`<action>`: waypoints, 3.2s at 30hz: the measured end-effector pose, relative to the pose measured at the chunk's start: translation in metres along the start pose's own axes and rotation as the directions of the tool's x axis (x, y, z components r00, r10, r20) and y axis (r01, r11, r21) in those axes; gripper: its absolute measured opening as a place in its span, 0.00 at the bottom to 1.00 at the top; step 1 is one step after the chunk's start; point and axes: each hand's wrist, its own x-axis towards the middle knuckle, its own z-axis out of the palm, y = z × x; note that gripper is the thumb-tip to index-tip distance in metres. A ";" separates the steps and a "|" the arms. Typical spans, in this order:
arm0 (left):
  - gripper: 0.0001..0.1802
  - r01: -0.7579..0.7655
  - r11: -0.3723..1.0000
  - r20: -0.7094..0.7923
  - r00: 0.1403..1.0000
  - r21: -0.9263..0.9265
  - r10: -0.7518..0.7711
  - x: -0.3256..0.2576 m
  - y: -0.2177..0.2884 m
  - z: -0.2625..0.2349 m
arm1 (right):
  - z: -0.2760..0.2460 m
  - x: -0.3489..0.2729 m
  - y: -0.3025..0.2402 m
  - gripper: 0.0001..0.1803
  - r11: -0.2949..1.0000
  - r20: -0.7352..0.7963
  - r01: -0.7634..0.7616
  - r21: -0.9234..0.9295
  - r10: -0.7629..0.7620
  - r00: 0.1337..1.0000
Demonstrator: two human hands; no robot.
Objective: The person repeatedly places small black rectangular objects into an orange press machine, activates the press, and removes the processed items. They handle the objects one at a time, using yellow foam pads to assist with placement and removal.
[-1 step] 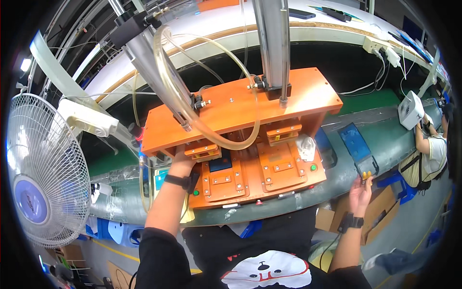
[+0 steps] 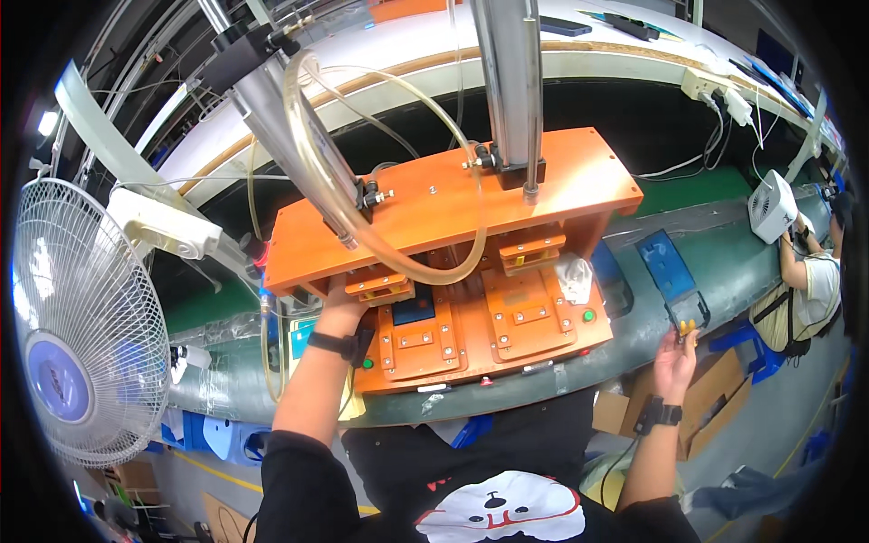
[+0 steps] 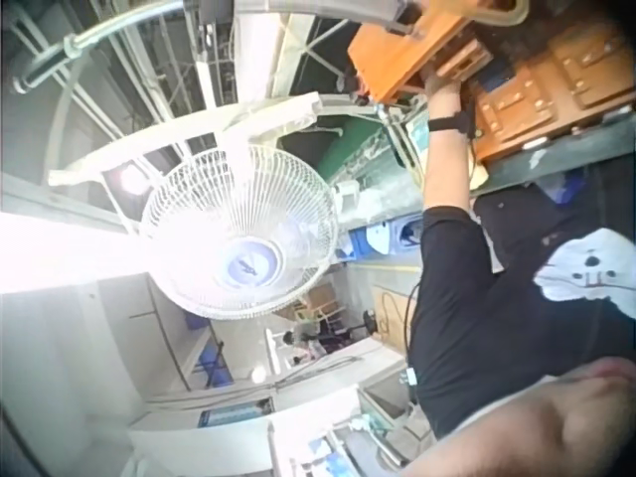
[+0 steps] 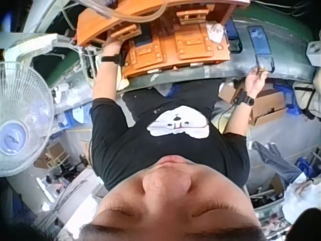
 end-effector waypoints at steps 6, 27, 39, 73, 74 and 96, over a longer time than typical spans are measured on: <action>0.25 0.013 0.999 0.000 1.000 -0.044 -0.013 -0.004 -0.002 0.003 | -0.001 0.030 0.028 0.15 0.996 -0.002 -0.072 0.061 0.072 0.997; 0.28 -0.196 0.867 -0.084 0.981 -0.459 0.177 -0.074 0.035 -0.023 | -0.079 0.068 0.044 0.18 0.997 0.186 -0.081 -0.021 0.083 0.979; 0.41 -0.447 0.809 -0.563 0.807 -0.382 0.180 -0.141 0.021 0.060 | -0.118 0.115 0.022 0.24 0.976 0.259 -0.177 -0.123 0.204 0.944; 0.28 -0.436 0.693 -0.512 0.852 -0.574 0.112 -0.145 0.020 0.064 | -0.017 0.057 0.053 0.14 0.973 0.008 -0.099 -0.210 0.103 0.995; 0.28 -0.427 0.686 -0.507 0.857 -0.590 0.097 -0.146 0.021 0.062 | -0.018 0.063 0.051 0.13 0.974 -0.002 -0.120 -0.192 0.122 0.993; 0.27 -0.408 0.733 -0.522 0.849 -0.545 0.084 -0.146 0.023 0.063 | 0.041 0.046 0.086 0.16 0.256 -0.001 0.066 -0.964 -0.253 0.968</action>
